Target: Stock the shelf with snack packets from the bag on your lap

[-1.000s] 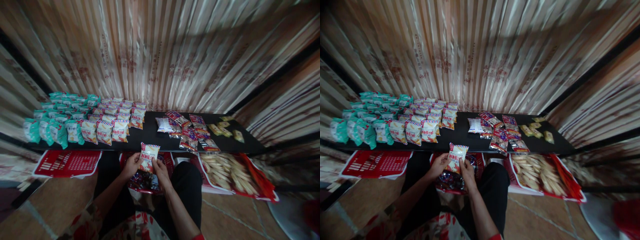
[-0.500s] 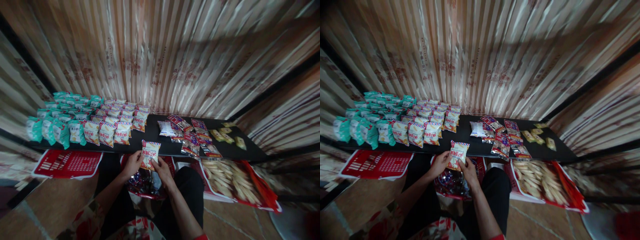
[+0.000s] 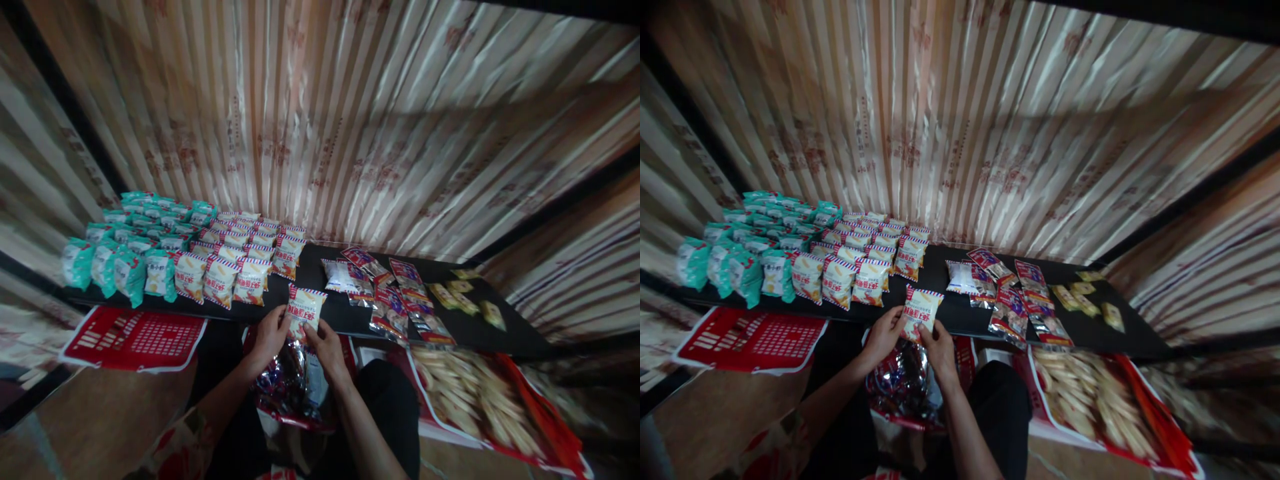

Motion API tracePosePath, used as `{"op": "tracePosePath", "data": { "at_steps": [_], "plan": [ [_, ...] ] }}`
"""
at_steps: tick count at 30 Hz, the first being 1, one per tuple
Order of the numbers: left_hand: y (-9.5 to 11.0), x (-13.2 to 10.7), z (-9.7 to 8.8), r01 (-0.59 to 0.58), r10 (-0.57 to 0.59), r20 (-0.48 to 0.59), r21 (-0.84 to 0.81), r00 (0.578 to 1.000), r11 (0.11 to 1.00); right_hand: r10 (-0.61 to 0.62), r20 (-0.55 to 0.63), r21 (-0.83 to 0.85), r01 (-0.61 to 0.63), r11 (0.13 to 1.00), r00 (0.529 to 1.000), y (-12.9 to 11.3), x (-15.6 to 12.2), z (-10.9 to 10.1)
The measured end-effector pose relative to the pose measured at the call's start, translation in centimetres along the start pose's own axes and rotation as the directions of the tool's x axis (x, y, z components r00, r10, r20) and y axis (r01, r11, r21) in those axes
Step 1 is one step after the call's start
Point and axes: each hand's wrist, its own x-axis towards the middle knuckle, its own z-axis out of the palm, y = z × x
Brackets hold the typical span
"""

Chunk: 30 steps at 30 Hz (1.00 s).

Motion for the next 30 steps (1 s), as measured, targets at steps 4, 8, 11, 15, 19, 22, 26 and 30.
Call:
{"op": "tracePosePath", "data": {
  "at_steps": [4,8,11,15,19,22,26,30],
  "plan": [
    [0.0,0.2,0.2,-0.052,0.055,-0.058,0.063,0.997,0.997,-0.034,-0.01,0.01,0.034,0.999,0.999,0.2,1.2,0.3],
    [-0.2,0.2,0.6,-0.114,0.13,-0.093,0.156,0.987,0.981,-0.063,-0.057,0.029,0.064,0.998,0.996,0.6,2.5,0.7],
    [-0.5,0.2,1.1,-0.179,0.214,-0.119,0.247,0.97,0.952,-0.077,-0.083,0.025,0.079,0.997,0.994,0.7,3.5,1.1],
    [-0.9,0.2,1.7,-0.224,0.273,-0.113,0.324,0.955,0.919,-0.084,-0.107,0.002,0.085,0.996,0.991,0.5,4.7,1.6],
    [-1.1,0.4,1.8,-0.252,0.294,-0.063,0.369,0.954,0.895,-0.105,-0.128,-0.012,0.104,0.994,0.986,0.4,5.9,2.1],
    [-1.2,0.6,2.0,-0.244,0.287,-0.055,0.389,0.956,0.888,-0.122,-0.134,-0.012,0.121,0.993,0.984,0.3,6.8,2.4],
    [-1.4,1.0,2.1,-0.251,0.293,-0.047,0.399,0.955,0.882,-0.136,-0.139,-0.029,0.133,0.991,0.981,0.3,7.8,2.7],
    [-1.6,1.6,2.2,-0.242,0.286,-0.055,0.393,0.957,0.887,-0.159,-0.146,-0.025,0.157,0.987,0.976,0.1,8.8,3.3]
  ]
}}
